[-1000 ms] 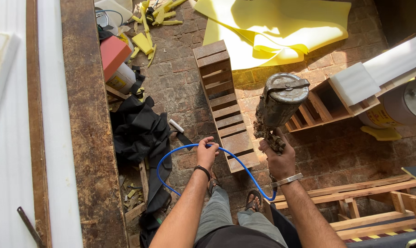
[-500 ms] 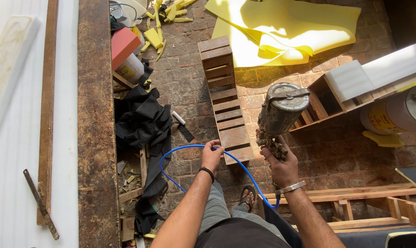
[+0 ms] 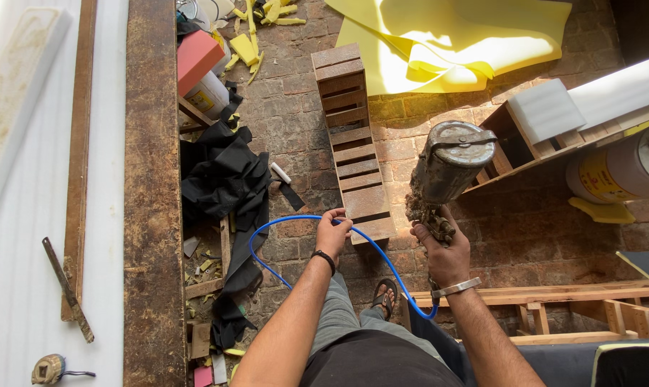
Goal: The person cuts a white foam sheet to fit a curved wooden frame using a hand saw, then sands the frame's edges with a sanding block. Finally, the person uses a pneumatic spray gun to apply a finish to the wooden frame.
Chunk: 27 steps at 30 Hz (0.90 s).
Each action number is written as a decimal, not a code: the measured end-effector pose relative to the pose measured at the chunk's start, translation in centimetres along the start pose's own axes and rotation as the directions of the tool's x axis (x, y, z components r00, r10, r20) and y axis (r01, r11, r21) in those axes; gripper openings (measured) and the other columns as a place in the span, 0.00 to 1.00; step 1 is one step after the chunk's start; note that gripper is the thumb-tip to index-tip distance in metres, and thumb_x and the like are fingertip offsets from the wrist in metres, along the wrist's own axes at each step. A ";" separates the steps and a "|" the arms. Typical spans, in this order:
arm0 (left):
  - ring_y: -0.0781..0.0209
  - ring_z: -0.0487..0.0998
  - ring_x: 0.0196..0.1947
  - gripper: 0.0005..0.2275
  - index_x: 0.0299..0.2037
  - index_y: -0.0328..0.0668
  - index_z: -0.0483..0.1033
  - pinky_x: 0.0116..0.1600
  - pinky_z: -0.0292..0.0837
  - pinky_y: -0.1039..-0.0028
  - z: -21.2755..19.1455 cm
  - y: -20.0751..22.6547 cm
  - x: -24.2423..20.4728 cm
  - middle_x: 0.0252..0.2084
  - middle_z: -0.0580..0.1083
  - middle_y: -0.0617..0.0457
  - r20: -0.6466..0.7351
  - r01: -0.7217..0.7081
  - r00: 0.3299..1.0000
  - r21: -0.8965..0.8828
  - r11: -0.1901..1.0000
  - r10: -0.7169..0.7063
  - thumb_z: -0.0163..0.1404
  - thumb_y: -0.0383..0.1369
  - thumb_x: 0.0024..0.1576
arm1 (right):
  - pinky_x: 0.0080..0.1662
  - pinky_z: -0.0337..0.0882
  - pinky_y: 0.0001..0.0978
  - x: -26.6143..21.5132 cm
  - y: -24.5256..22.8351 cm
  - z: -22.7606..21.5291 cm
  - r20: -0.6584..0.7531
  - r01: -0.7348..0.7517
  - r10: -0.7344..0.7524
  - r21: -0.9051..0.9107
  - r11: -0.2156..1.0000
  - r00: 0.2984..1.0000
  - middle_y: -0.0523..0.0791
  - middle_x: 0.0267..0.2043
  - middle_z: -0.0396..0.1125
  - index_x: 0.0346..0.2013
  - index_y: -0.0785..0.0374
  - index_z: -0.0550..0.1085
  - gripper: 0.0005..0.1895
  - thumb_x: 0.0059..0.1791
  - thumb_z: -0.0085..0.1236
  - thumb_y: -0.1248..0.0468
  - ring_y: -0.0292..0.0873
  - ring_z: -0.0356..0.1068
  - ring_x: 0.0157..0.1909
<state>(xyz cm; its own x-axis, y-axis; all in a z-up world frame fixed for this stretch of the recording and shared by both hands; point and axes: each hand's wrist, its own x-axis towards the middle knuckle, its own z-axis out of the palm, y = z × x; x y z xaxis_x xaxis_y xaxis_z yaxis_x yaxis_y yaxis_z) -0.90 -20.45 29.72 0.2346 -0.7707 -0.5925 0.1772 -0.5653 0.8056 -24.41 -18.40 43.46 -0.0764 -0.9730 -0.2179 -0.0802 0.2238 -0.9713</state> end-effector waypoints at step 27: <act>0.65 0.77 0.41 0.17 0.54 0.43 0.74 0.44 0.77 0.75 -0.8 -2.8 -6.5 0.42 0.75 0.55 -0.016 -0.031 0.999 0.020 0.999 0.031 0.57 0.27 0.53 | 0.50 0.78 0.31 -7.6 1.6 -2.2 -0.038 -0.057 0.057 -0.017 0.998 0.998 0.47 0.44 0.77 0.68 0.64 0.64 0.30 0.52 0.58 0.65 0.39 0.77 0.47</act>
